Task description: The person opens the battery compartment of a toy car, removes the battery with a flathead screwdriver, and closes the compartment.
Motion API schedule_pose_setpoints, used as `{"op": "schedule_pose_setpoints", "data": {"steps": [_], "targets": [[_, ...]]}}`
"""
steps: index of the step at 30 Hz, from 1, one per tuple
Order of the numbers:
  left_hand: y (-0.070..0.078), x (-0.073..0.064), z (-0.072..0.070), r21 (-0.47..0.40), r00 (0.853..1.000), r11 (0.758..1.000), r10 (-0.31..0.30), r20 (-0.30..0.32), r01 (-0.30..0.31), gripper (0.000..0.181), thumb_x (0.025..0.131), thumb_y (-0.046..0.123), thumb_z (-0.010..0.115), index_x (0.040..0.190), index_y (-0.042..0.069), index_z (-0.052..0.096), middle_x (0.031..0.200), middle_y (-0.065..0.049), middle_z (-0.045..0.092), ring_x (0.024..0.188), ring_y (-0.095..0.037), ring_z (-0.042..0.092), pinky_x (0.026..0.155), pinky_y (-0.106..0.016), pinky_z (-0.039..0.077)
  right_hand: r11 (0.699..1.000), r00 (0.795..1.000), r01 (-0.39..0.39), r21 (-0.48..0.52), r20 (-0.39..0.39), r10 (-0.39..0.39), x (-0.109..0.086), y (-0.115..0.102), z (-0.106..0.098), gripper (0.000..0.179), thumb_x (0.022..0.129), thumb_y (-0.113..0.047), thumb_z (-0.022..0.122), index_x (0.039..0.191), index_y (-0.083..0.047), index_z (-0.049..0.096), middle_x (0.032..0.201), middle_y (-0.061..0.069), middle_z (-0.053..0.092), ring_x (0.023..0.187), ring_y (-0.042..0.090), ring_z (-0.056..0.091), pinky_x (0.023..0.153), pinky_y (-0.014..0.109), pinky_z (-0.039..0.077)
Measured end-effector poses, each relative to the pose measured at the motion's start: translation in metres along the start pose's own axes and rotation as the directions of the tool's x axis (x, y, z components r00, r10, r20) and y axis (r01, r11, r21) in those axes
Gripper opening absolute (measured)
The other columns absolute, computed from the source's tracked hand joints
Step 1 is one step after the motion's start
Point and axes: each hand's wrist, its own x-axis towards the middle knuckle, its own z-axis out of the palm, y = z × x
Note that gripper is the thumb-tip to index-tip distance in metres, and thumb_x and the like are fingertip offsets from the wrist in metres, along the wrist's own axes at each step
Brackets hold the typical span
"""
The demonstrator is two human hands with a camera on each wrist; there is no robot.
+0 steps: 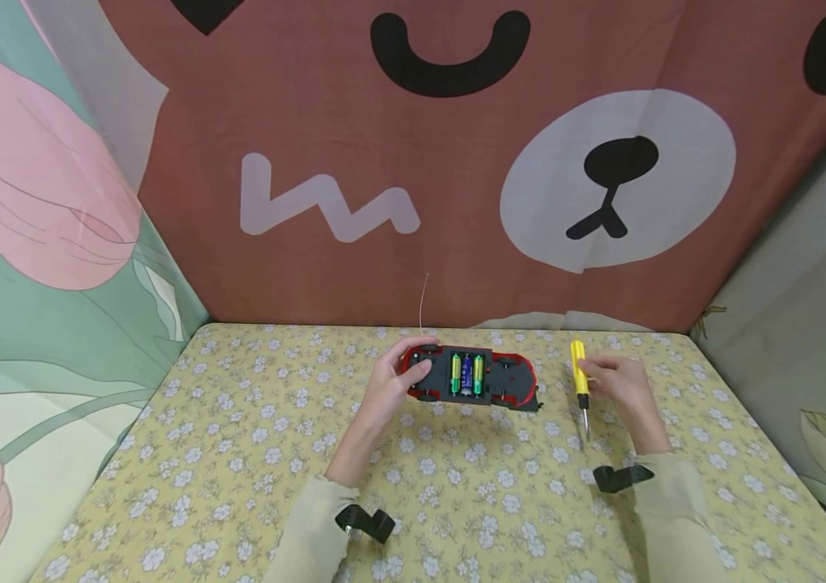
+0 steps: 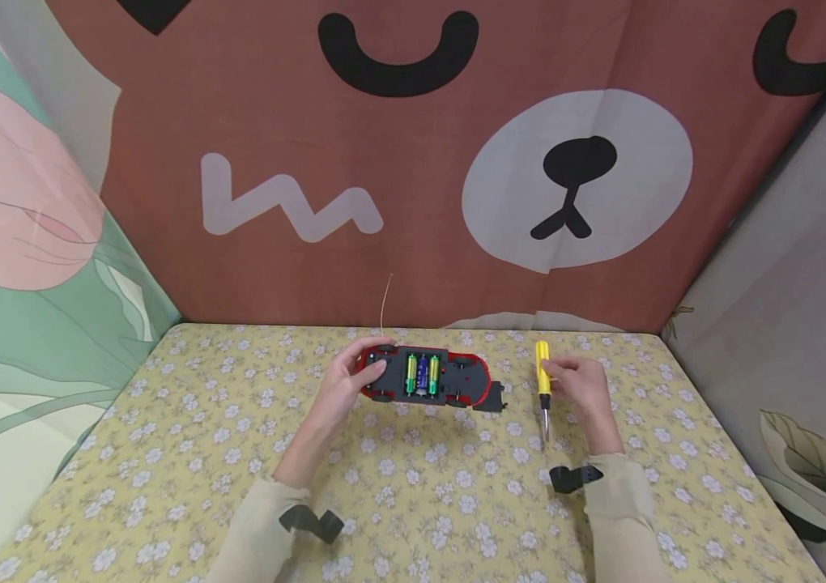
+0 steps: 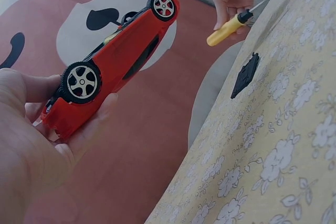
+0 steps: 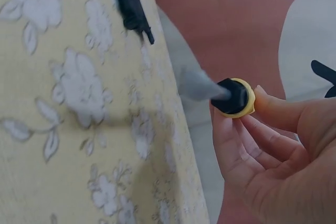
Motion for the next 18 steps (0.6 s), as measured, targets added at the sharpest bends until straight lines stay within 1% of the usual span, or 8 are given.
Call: {"op": "schedule_pose_setpoints", "data": {"steps": [4,8,12,18], "targets": [[0.0,0.0,0.0,-0.007,1.0,1.0,-0.009,-0.004,0.009,0.036,0.1,0.002,0.061,0.136,-0.003,0.061,0.127,-0.02,0.061,0.104,-0.023,0.065,0.08,-0.032,0.059,0.999,1.0,-0.016,-0.039,-0.003,0.016,0.002,0.005,0.0,0.049,0.105,-0.018,0.062,0.137,0.018,0.055,0.111,0.021,0.068,0.07,0.005,0.066,0.066,0.028,0.06],[0.0,0.0,0.0,-0.012,1.0,1.0,-0.016,-0.002,0.016,0.036,0.101,0.002,0.06,0.136,-0.002,0.061,0.128,-0.02,0.061,0.105,-0.024,0.065,0.08,-0.033,0.059,0.998,0.999,-0.035,-0.053,-0.009,0.034,0.003,0.009,0.0,0.048,0.104,-0.017,0.063,0.138,0.017,0.054,0.122,0.03,0.064,0.071,0.006,0.066,0.068,0.031,0.061],[0.0,0.001,0.0,-0.015,1.0,1.0,-0.019,-0.003,0.019,0.036,0.1,0.002,0.06,0.136,-0.002,0.061,0.128,-0.02,0.061,0.105,-0.024,0.065,0.08,-0.033,0.059,0.998,1.0,-0.031,-0.063,-0.003,0.03,0.005,0.013,0.001,0.044,0.104,-0.012,0.063,0.136,0.018,0.055,0.123,0.034,0.063,0.074,0.009,0.068,0.07,0.034,0.062],[-0.001,0.001,0.0,-0.015,1.0,1.0,-0.019,-0.005,0.019,0.036,0.1,0.002,0.06,0.136,-0.001,0.062,0.127,-0.019,0.061,0.105,-0.024,0.065,0.08,-0.033,0.059,0.995,0.998,-0.055,-0.082,-0.008,0.055,0.008,0.018,0.002,0.04,0.104,-0.009,0.062,0.134,0.017,0.057,0.12,0.033,0.066,0.076,0.011,0.067,0.069,0.032,0.061]]}}
